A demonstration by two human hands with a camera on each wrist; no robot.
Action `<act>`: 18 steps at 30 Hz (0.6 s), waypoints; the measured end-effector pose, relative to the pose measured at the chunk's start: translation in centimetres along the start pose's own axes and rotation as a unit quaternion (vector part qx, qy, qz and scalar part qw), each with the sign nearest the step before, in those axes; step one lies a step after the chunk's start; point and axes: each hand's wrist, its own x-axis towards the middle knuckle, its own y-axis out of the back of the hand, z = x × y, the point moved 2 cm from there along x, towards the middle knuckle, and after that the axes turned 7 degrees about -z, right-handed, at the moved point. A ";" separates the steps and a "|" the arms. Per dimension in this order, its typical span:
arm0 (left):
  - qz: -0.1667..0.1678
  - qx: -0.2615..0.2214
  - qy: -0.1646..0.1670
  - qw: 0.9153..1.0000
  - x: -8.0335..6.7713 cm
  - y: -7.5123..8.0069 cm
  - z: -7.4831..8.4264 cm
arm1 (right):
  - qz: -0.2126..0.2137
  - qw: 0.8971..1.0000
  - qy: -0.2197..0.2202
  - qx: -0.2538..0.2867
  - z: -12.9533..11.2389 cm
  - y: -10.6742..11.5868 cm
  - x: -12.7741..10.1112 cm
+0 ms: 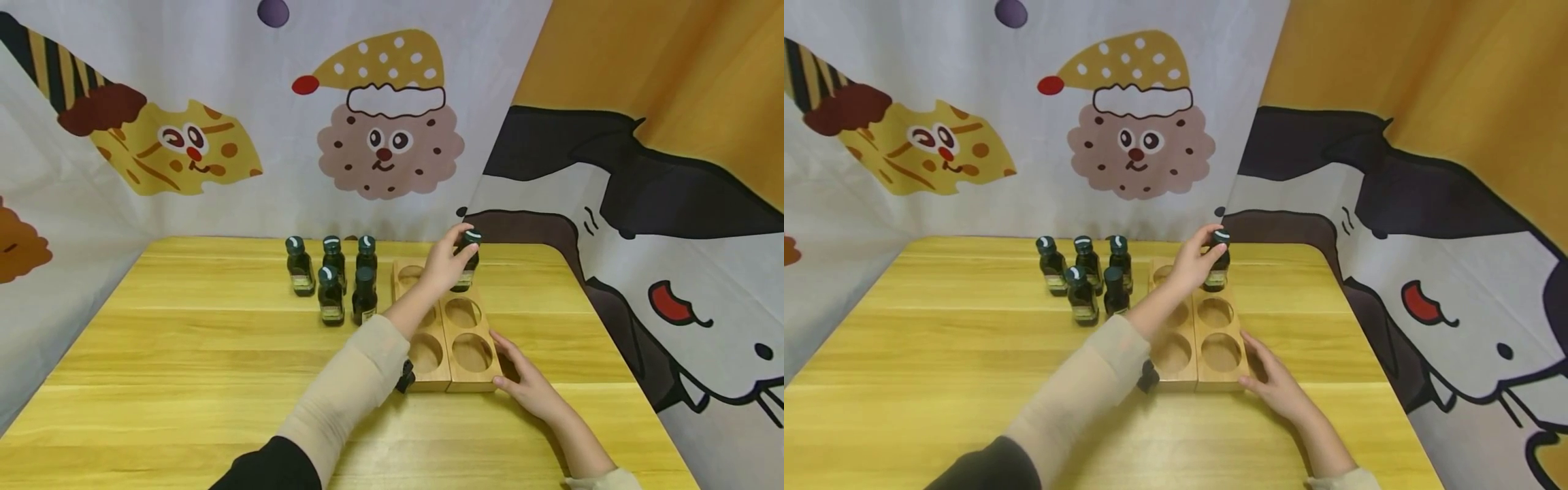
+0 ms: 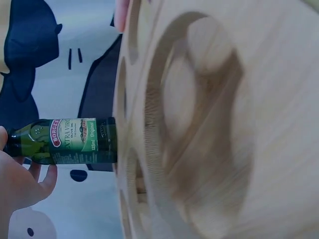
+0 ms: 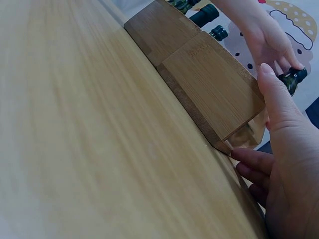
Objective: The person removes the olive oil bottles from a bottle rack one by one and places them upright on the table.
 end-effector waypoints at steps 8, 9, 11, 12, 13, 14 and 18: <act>0.000 -0.015 -0.023 1.000 0.0 0.9 1.4 | -0.003 1.000 -0.009 0.002 0.1 0.0 -0.1; 0.001 -0.016 -0.025 1.000 0.0 1.1 1.6 | -0.003 1.000 -0.008 0.003 0.1 0.0 -0.1; 0.002 -0.022 -0.028 0.999 -0.1 1.4 2.0 | -0.004 1.000 -0.007 0.007 0.1 0.0 0.0; 0.003 -0.025 -0.032 0.999 -0.1 1.6 2.1 | -0.004 1.000 -0.006 0.008 0.1 0.0 0.0; 0.004 -0.028 -0.037 0.999 -0.1 1.7 2.3 | -0.004 1.000 -0.006 0.008 0.1 0.0 0.0; 0.006 -0.029 -0.042 0.999 -0.1 1.9 2.5 | -0.004 1.000 -0.006 0.008 0.1 0.0 0.0; 0.004 -0.038 -0.065 0.997 -0.2 2.6 3.4 | -0.004 1.000 -0.009 0.008 0.0 0.0 0.0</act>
